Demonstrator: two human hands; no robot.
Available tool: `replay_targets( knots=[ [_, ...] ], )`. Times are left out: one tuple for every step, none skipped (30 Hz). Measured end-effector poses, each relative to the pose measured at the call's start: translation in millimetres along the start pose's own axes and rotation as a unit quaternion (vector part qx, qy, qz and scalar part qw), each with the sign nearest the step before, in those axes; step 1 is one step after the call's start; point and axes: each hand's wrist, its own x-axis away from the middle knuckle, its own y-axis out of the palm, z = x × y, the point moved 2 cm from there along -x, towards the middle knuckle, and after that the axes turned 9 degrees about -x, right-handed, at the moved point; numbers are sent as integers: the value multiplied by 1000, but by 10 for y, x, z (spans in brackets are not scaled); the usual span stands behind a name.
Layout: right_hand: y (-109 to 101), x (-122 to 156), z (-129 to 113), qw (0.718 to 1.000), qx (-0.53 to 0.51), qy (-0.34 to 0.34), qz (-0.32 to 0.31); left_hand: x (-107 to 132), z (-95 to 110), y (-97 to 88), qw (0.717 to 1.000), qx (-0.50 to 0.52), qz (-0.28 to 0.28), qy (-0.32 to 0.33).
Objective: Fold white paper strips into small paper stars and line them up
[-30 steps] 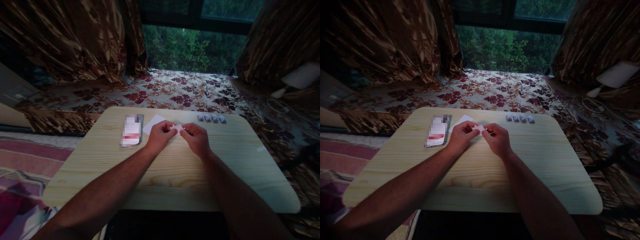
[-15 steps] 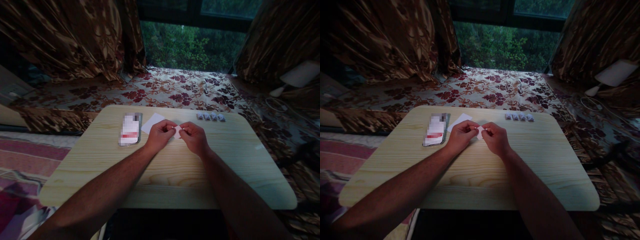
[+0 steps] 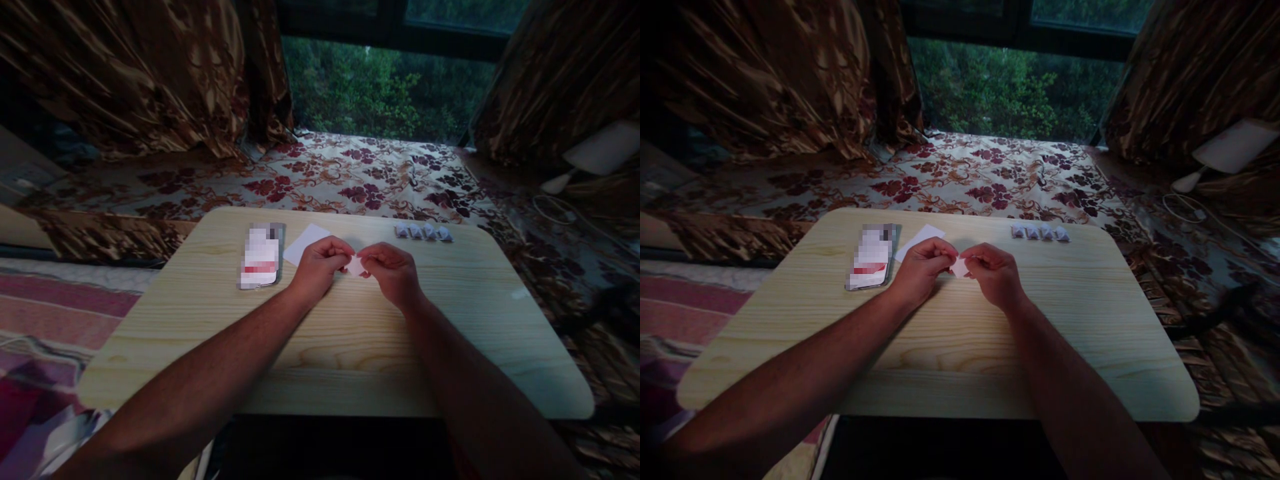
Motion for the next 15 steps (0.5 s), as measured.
replay_targets(
  knots=[
    [1,0,-8,1000,-7,-2,-3,-2,-3,-1,1000,13,-4,-8],
    [3,2,-17,1000,-13,-4,-6,-3,-5,-2,1000,25,-6,-18],
    [7,3,-26,1000,-18,-4,-8,-3,-5,-3,999,34,-7,-28],
    [11,5,-36,1000,-21,-3,-10,-3,-3,-3,998,42,-8,-39],
    [16,6,-45,1000,-24,0,-11,-2,0,-3,998,48,-8,-48],
    [19,8,-54,1000,-27,3,-10,-1,4,-1,997,54,-8,-56],
    [22,9,-63,1000,-29,7,-9,1,8,1,996,58,-8,-63],
    [24,10,-70,999,-30,10,-8,3,12,4,996,61,-9,-67],
    [25,11,-77,999,-31,12,-8,6,14,6,996,63,-10,-69],
    [25,12,-83,999,-31,13,-7,8,15,9,996,61,-13,-69],
    [24,14,-87,999,-31,15,-6,10,14,11,996,56,-15,-65],
    [23,16,-89,999,-29,17,-3,13,13,12,997,47,-17,-56],
    [22,18,-89,999,-25,21,-1,15,12,11,998,35,-17,-44],
    [22,19,-88,999,-22,24,1,17,12,8,999,20,-15,-30],
    [23,20,-85,999,-20,28,1,19,12,5,1000,3,-13,-15]
  ],
)
